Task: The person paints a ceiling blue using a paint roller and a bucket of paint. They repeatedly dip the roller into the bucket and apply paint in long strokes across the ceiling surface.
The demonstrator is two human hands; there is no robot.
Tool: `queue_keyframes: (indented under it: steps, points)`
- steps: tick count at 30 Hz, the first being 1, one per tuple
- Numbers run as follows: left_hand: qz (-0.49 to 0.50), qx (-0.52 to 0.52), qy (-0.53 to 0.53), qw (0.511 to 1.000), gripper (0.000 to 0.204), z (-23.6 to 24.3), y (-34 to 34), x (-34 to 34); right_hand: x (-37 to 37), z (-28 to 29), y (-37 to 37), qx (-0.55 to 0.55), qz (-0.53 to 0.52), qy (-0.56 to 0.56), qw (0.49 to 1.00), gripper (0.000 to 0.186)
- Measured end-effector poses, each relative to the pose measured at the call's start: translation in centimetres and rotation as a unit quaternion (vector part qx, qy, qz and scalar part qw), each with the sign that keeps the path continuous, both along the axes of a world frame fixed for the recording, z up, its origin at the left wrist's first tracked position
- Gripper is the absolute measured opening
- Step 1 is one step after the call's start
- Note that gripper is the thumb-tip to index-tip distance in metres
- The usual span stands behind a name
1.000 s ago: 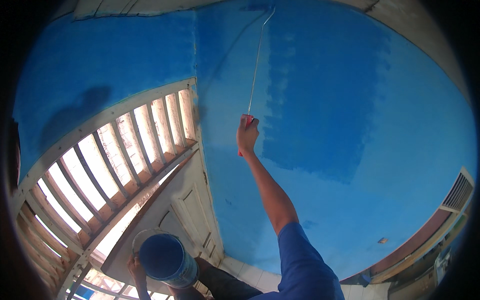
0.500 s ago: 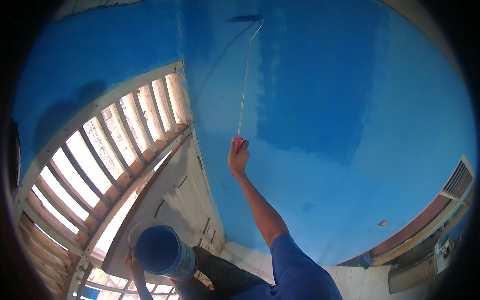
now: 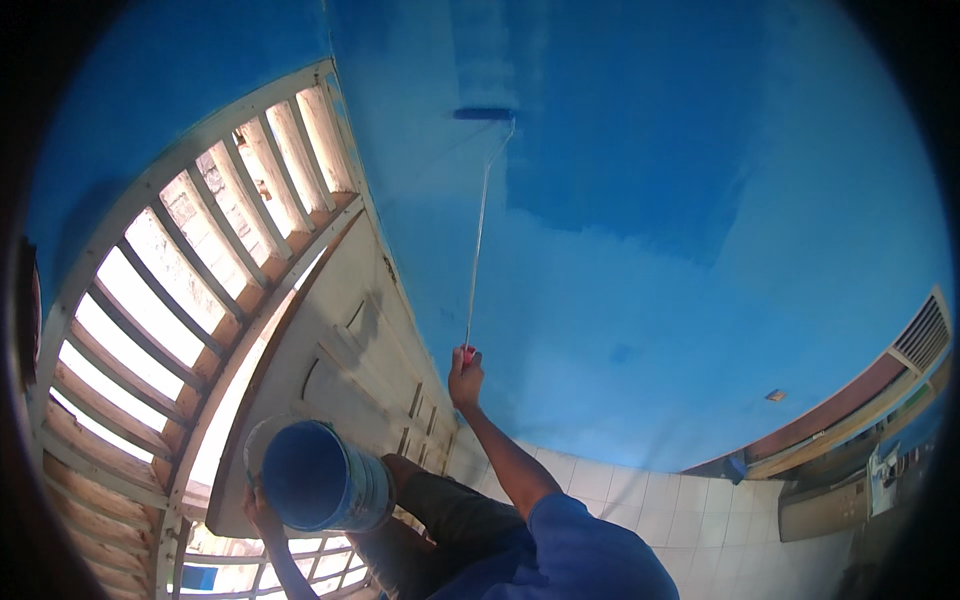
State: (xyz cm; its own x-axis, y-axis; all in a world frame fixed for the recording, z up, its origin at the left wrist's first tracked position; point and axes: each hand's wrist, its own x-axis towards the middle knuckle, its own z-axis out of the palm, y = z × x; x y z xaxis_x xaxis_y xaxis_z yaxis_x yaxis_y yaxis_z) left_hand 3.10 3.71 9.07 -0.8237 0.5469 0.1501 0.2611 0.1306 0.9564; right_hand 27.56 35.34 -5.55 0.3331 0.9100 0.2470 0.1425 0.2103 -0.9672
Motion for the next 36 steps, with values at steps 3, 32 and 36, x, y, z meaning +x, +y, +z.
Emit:
queue_keyframes:
  steps: [3,32,36]
  points:
    - [0.017,-0.010,-0.008,1.000,0.031,-0.9,-0.4,-0.9,-0.6,-4.5,-2.3,-0.046,-0.004,-0.006,0.999,0.043]
    - [0.011,-0.031,-0.009,0.999,0.031,-0.3,-0.9,-0.7,-3.3,-7.2,-4.7,-0.082,-0.012,0.031,0.996,0.043]
    - [0.002,-0.005,-0.033,0.999,0.032,-1.0,-1.0,-1.1,-2.3,-2.9,-4.2,-0.077,-0.009,0.024,0.997,0.042]
